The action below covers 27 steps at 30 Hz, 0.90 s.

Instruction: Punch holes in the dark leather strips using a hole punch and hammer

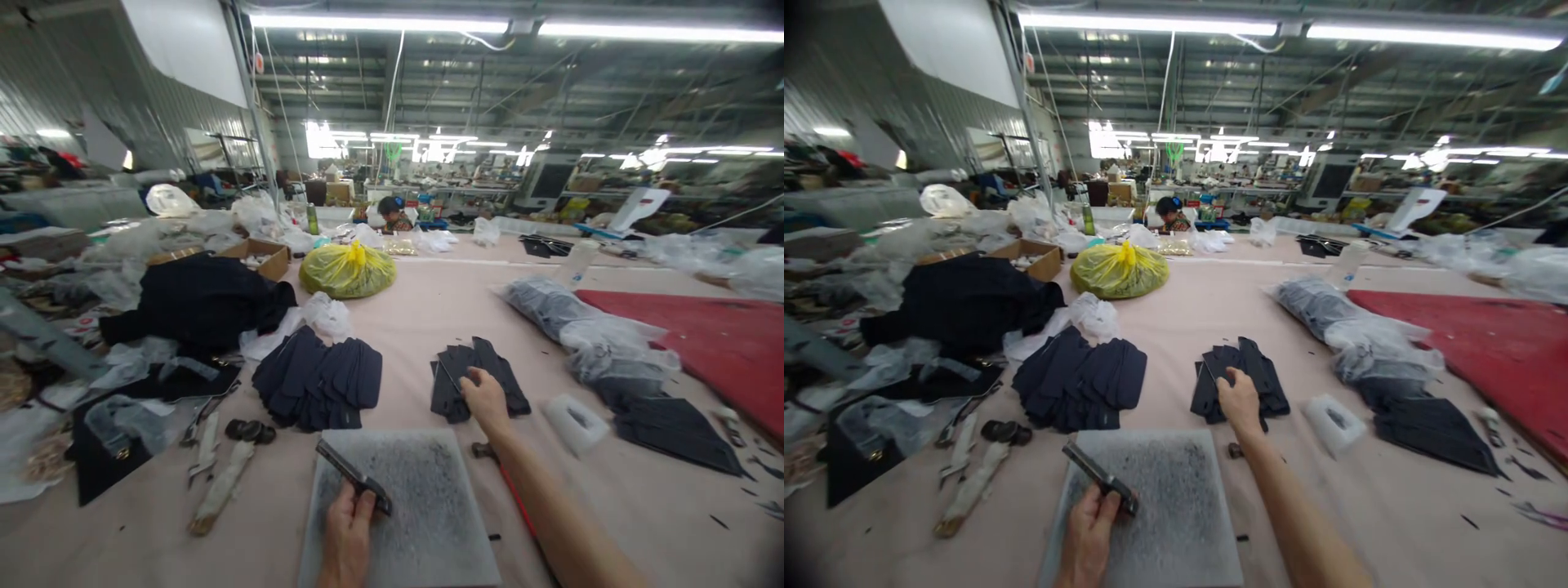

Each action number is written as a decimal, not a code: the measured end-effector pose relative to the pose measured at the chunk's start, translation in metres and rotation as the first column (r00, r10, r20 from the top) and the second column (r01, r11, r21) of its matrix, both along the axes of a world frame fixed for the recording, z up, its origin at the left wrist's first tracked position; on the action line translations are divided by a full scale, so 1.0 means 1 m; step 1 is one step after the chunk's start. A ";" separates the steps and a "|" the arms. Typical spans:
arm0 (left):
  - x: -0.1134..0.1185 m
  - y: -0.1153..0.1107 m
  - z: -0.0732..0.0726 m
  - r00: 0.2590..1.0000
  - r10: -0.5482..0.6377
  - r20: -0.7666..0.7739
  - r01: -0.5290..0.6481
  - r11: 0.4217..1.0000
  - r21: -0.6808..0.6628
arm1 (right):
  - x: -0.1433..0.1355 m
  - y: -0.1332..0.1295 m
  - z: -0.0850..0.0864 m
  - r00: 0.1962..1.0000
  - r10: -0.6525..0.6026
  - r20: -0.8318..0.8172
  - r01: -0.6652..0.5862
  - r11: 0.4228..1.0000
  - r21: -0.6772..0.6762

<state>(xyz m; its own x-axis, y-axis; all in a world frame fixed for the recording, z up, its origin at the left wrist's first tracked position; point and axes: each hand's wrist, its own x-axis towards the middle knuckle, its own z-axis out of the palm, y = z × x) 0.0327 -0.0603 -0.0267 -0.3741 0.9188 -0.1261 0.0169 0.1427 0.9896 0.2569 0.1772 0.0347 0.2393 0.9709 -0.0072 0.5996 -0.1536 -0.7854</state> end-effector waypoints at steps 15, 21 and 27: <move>0.009 -0.001 -0.015 0.981 0.101 -0.167 -0.093 0.994 0.055 | -0.192 0.011 -0.041 0.957 0.245 0.153 -0.184 0.925 -0.331; 0.008 0.001 -0.011 0.973 0.117 -0.201 -0.107 0.993 0.059 | -0.181 0.018 -0.044 0.972 0.236 -0.010 -0.226 0.919 -0.323; 0.008 -0.001 -0.009 0.982 0.097 -0.165 -0.087 0.994 0.066 | -0.153 -0.002 -0.037 0.911 0.331 -0.244 -0.376 0.912 -0.167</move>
